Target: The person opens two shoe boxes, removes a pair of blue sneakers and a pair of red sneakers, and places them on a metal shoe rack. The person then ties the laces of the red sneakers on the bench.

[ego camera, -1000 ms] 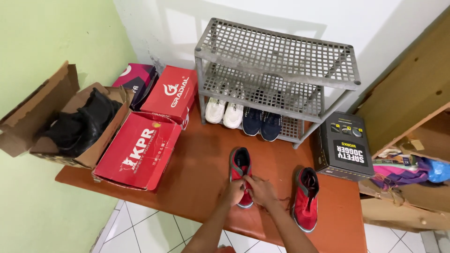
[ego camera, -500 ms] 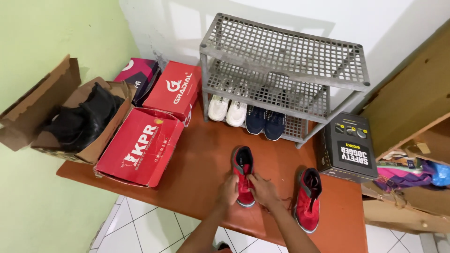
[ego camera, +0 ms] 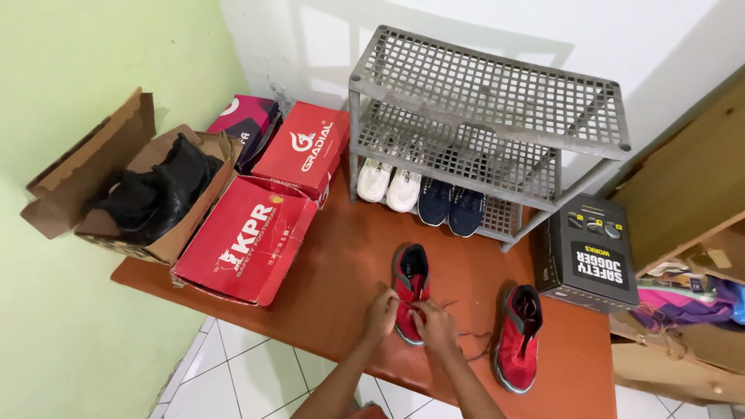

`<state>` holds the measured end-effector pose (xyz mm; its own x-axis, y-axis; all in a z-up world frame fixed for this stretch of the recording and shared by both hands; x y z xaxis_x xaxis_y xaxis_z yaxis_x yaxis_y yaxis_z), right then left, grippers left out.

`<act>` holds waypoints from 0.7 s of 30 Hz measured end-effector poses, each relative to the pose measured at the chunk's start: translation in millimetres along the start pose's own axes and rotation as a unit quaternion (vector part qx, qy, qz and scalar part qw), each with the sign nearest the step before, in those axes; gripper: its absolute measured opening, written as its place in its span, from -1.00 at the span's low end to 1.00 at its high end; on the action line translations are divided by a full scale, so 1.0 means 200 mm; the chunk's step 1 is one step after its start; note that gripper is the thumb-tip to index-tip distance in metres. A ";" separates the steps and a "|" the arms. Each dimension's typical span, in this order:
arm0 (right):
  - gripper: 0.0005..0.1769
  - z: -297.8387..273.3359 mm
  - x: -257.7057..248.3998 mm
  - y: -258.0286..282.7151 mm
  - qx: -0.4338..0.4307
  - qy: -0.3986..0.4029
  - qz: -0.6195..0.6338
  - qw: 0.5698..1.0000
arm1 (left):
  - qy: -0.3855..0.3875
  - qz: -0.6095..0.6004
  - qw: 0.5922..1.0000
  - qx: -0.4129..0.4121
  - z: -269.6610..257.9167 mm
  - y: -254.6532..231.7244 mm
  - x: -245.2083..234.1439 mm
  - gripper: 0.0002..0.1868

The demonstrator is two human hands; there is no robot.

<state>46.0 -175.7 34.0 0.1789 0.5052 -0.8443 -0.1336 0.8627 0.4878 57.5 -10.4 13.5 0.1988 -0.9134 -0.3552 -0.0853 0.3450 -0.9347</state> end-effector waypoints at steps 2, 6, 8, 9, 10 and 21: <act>-0.73 -0.01 -0.02 0.01 0.035 -0.006 0.023 0.999 | -0.009 -0.035 0.999 -0.013 0.00 0.04 0.02 -0.82; -0.77 -0.03 0.01 -0.05 0.105 -0.024 0.073 0.992 | -0.018 -0.023 0.996 -0.079 -0.01 0.09 0.00 -0.76; -0.77 -0.02 0.01 -0.06 0.106 -0.031 0.077 0.991 | -0.025 0.029 0.996 -0.078 0.02 0.16 0.02 -0.75; -0.78 -0.02 0.01 -0.06 0.106 -0.036 0.082 0.990 | -0.035 0.082 0.993 -0.079 0.03 0.21 0.01 -0.70; -0.78 -0.02 -0.01 -0.04 0.109 -0.037 0.082 0.990 | -0.032 0.083 0.993 -0.079 0.03 0.20 0.00 -0.70; -0.78 -0.08 0.02 -0.11 0.107 -0.031 0.099 0.989 | 0.100 0.222 0.944 0.222 -0.01 -0.04 0.16 -0.76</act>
<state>35.0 -192.3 16.1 0.2308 0.6589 -0.7159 0.0362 0.7294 0.6831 62.5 -42.3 10.2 0.0466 -0.6651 -0.7453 0.3095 0.7190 -0.6223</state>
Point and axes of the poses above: each hand's wrist, its own z-axis towards the middle knuckle, its own x-axis out of the palm, y = z × x, the point moved 7 cm from there along z, towards the middle knuckle, and after that the axes turned 13 degrees about -y, right-handed, at the moved point
